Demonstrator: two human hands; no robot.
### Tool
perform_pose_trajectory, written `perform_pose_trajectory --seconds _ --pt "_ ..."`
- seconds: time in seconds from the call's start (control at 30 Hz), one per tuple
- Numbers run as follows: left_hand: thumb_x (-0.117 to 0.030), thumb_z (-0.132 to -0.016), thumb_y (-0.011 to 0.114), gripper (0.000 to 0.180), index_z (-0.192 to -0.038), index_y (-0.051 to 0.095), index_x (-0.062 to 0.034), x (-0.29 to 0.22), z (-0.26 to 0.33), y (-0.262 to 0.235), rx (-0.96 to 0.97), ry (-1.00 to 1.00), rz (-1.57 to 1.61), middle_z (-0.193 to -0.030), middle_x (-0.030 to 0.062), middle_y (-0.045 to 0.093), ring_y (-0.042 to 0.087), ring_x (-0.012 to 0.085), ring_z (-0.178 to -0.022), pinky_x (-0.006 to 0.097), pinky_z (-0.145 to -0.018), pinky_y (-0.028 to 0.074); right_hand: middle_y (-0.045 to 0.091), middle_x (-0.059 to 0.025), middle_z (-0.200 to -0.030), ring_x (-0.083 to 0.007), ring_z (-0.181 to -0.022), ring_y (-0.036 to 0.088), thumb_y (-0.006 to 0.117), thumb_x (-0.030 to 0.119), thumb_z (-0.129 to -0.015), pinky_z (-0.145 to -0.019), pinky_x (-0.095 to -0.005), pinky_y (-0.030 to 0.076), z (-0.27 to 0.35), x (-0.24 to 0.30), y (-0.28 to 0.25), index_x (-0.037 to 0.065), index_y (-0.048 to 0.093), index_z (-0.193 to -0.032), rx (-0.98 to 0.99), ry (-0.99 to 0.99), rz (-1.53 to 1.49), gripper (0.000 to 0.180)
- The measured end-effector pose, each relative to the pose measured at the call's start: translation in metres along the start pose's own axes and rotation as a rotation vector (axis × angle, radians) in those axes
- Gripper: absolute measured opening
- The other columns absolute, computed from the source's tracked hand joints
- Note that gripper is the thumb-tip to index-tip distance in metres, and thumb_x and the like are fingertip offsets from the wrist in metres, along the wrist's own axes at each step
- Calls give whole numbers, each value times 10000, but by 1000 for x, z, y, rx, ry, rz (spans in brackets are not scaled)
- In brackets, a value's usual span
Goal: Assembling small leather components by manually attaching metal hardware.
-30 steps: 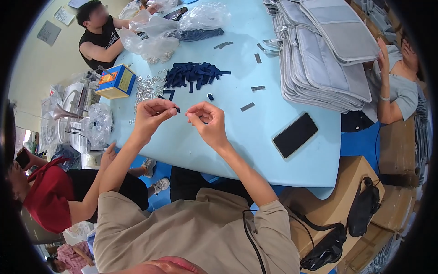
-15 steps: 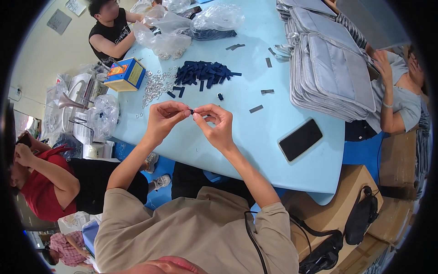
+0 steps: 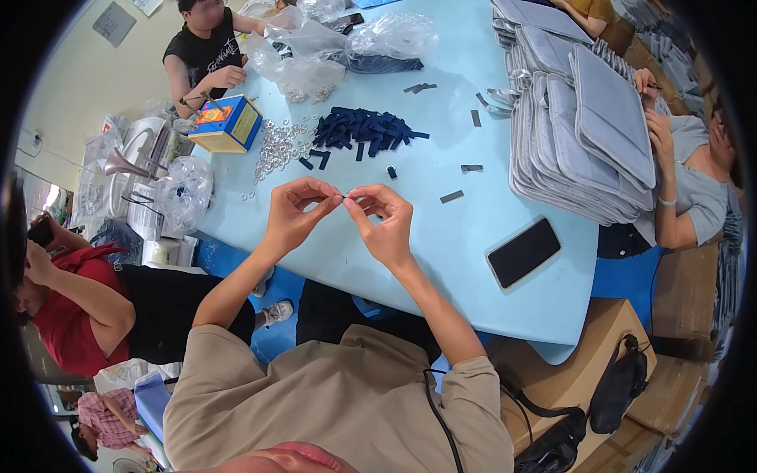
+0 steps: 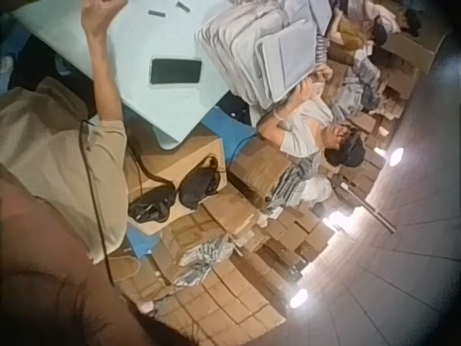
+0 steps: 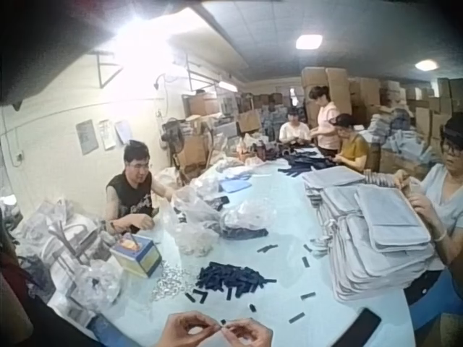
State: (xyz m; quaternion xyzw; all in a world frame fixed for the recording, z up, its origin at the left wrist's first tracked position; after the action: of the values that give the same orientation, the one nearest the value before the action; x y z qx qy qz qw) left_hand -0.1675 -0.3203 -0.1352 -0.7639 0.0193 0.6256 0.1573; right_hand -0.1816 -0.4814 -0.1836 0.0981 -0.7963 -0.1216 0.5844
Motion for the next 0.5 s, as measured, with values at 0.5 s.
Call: perform_pose_trajectory --seconds 0.5 --pt "64 -916 710 260 -1165 649 21 12 19 -8 -143 46 -77 -1001 150 778 756 192 -981 310 -880 591 724 -61 -939 -99 -754 683 753 31 -900 -653 -222 522 2 -10 10 2 683 -1067 14 83 -4 183"
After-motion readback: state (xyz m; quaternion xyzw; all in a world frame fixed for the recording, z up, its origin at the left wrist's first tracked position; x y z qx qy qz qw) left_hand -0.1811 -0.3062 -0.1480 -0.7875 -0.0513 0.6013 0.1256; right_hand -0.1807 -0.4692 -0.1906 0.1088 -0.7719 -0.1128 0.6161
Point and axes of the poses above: each hand's wrist, its own z-axis away from the middle knuckle, its own y-axis out of the palm, x = y × z, the point moved 8 cm from there along -z, towards the middle knuckle
